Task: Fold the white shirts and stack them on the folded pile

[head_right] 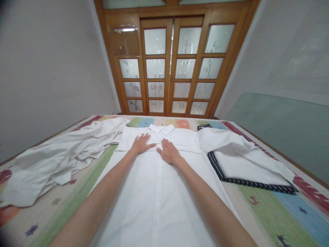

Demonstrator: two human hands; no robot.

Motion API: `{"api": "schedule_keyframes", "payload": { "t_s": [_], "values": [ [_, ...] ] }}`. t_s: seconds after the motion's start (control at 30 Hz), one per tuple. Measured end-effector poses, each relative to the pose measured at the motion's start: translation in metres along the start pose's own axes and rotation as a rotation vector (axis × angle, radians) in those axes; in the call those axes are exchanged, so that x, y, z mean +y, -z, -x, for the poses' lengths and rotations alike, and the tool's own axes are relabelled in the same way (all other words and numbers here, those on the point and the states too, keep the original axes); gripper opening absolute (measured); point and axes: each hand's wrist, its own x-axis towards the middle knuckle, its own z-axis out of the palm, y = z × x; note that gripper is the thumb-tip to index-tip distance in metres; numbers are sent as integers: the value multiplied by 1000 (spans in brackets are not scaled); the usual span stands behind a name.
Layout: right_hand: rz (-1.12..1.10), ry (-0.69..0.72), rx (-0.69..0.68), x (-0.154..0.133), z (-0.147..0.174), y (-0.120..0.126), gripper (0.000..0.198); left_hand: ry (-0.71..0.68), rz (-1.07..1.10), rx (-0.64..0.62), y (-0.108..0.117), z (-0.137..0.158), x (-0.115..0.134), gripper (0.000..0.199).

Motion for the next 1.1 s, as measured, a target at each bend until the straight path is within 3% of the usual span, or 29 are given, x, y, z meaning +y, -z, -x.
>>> {"api": "schedule_keyframes", "payload": {
  "t_s": [0.27, 0.5, 0.77, 1.1],
  "values": [
    [-11, -184, -72, -5, -17, 16, 65, 9, 18, -20, 2, 1, 0, 80],
    [-14, -263, -77, -4, -31, 17, 62, 7, -14, -42, 3, 0, 0, 85],
    [63, -186, -23, 3, -26, 4, 69, 38, -11, -92, 4, -7, 1, 85],
    [66, 53, 35, 13, -2, 3, 72, 41, -32, -143, 8, -20, -3, 82]
  ]
}}
